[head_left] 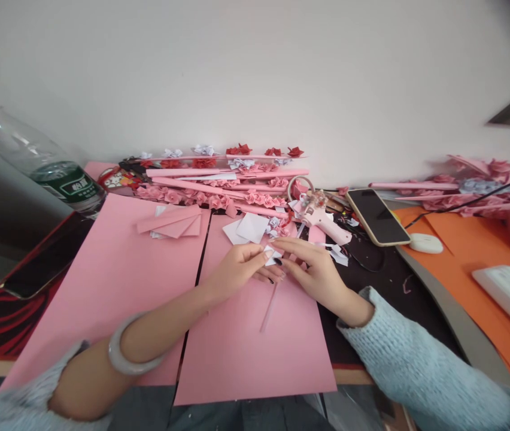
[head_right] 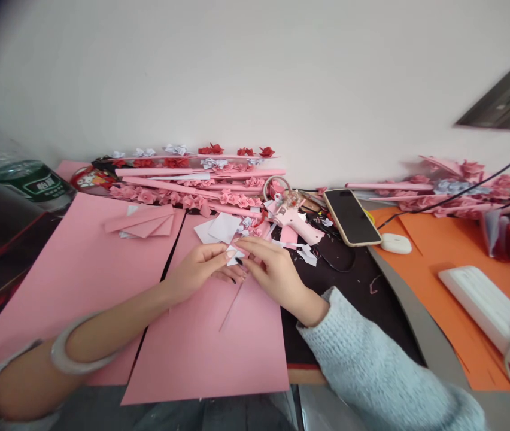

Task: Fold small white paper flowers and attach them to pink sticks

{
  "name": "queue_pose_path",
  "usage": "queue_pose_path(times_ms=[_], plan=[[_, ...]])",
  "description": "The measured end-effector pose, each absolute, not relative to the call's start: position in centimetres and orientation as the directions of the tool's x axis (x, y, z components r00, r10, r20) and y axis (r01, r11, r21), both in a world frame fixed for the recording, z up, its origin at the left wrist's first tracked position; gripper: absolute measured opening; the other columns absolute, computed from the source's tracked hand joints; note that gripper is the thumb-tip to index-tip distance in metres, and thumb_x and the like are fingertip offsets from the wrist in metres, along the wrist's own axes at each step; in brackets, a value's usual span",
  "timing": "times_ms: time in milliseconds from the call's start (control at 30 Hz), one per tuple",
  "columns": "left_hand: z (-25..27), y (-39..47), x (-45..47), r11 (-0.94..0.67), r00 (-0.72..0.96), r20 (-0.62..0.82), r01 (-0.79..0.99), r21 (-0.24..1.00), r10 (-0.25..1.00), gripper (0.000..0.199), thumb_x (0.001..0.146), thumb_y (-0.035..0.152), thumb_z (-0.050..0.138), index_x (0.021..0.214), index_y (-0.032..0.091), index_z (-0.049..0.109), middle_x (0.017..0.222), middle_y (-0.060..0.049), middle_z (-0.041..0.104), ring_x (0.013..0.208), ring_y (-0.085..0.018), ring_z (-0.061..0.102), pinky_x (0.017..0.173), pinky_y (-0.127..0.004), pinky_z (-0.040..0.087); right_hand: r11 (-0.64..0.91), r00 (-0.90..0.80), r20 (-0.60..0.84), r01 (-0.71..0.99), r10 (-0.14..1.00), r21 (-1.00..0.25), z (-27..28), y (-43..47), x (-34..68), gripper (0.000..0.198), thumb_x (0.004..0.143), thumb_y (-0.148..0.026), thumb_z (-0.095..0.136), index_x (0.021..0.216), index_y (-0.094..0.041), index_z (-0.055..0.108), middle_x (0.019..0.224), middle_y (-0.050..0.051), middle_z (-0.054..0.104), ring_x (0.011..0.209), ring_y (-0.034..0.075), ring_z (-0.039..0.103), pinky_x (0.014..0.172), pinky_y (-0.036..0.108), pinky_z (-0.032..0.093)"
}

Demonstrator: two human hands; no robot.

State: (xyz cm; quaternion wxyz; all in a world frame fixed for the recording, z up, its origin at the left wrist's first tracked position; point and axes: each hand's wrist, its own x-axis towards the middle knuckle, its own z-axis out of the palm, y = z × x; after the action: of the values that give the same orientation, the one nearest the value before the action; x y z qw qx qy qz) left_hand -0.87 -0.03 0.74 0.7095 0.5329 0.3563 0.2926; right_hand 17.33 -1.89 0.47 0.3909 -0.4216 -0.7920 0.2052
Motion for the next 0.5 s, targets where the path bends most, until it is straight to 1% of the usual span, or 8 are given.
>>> queue_pose_path(times_ms=[100, 333, 500], plan=[[0.70, 0.01, -0.86, 0.252, 0.575, -0.186, -0.036, 0.967, 0.797, 0.029, 0.085, 0.038, 0.053, 0.089, 0.010, 0.059, 0.082, -0.012, 0.072, 0.073, -0.019, 0.069, 0.069, -0.030, 0.053, 0.580, -0.364, 0.452, 0.499, 0.814, -0.644, 0.47, -1.84, 17.31, 0.035, 0.084, -0.010, 0.049, 0.115, -0.022, 0.062, 0.115, 0.008, 0.064, 0.109, 0.021, 0.058, 0.094, 0.041, 0.048], [0.25, 0.19, -0.87, 0.280, 0.581, -0.200, -0.050, 0.959, 0.789, 0.030, 0.084, 0.039, 0.054, 0.091, 0.010, 0.058, 0.086, -0.013, 0.072, 0.077, -0.021, 0.070, 0.073, -0.033, 0.053, 0.570, -0.353, 0.448, 0.509, 0.822, -0.645, 0.56, -1.94, 17.40, 0.037, 0.085, -0.011, 0.048, 0.117, -0.023, 0.061, 0.115, 0.007, 0.065, 0.109, 0.021, 0.059, 0.093, 0.040, 0.049], [0.13, 0.23, -0.88, 0.297, 0.582, -0.208, -0.060, 0.953, 0.786, 0.027, 0.085, 0.037, 0.054, 0.091, 0.011, 0.057, 0.088, -0.013, 0.072, 0.079, -0.021, 0.070, 0.073, -0.032, 0.053, 0.580, -0.354, 0.460, 0.518, 0.815, -0.629, 0.56, -1.92, 17.46, 0.038, 0.085, -0.011, 0.049, 0.119, -0.023, 0.060, 0.116, 0.007, 0.064, 0.109, 0.020, 0.059, 0.094, 0.039, 0.049]])
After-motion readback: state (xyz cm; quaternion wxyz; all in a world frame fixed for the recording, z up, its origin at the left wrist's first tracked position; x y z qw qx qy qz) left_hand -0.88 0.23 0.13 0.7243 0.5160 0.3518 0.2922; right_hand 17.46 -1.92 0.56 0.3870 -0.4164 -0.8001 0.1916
